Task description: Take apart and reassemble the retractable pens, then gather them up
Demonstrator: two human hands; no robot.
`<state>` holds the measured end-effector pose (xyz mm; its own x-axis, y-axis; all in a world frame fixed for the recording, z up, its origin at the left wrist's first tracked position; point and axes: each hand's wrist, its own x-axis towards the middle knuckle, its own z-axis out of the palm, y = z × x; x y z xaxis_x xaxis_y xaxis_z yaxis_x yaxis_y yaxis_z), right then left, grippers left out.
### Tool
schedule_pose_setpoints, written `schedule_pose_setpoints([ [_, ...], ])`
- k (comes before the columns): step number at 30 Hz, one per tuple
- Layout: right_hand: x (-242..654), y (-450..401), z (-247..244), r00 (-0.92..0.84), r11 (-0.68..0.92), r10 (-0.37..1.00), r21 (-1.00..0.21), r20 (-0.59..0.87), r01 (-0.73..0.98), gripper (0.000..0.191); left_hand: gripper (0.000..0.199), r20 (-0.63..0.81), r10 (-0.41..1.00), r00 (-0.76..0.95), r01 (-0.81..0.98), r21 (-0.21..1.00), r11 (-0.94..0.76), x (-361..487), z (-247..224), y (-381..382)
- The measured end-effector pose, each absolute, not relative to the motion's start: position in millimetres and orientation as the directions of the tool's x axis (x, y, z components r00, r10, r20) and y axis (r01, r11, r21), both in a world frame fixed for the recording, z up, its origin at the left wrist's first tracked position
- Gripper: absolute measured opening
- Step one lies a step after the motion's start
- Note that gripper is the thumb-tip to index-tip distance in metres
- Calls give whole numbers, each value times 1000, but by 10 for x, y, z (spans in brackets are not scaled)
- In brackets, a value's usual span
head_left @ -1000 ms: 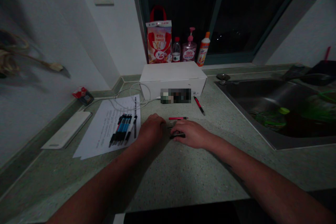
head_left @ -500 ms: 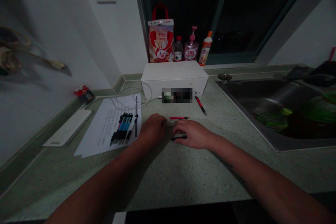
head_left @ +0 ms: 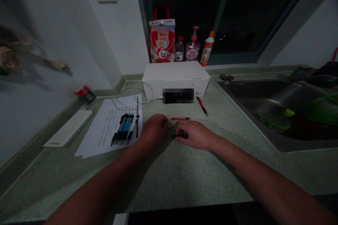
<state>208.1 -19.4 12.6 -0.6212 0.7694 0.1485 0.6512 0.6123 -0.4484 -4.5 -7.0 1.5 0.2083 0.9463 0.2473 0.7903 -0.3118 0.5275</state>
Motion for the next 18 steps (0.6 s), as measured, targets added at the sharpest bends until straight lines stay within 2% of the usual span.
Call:
schedule_pose_setpoints([
  [4, 2116, -133, 95, -468, 521, 853, -457, 232, 721, 9, 11, 211, 959, 189, 581, 764, -283, -1, 48, -105],
  [7, 2142, -97, 78, -417, 503, 864, -473, 282, 723, 9, 10, 181, 962, 204, 422, 870, -254, 31, 44, -125],
  [11, 2139, -95, 88, -402, 504, 864, -494, 305, 709, 8, 11, 157, 966, 205, 329, 918, -219, 54, 42, -127],
  [18, 2142, -110, 114, -426, 552, 834, -505, 352, 664, 6, 11, 122, 972, 201, 343, 920, -187, 73, 40, -129],
])
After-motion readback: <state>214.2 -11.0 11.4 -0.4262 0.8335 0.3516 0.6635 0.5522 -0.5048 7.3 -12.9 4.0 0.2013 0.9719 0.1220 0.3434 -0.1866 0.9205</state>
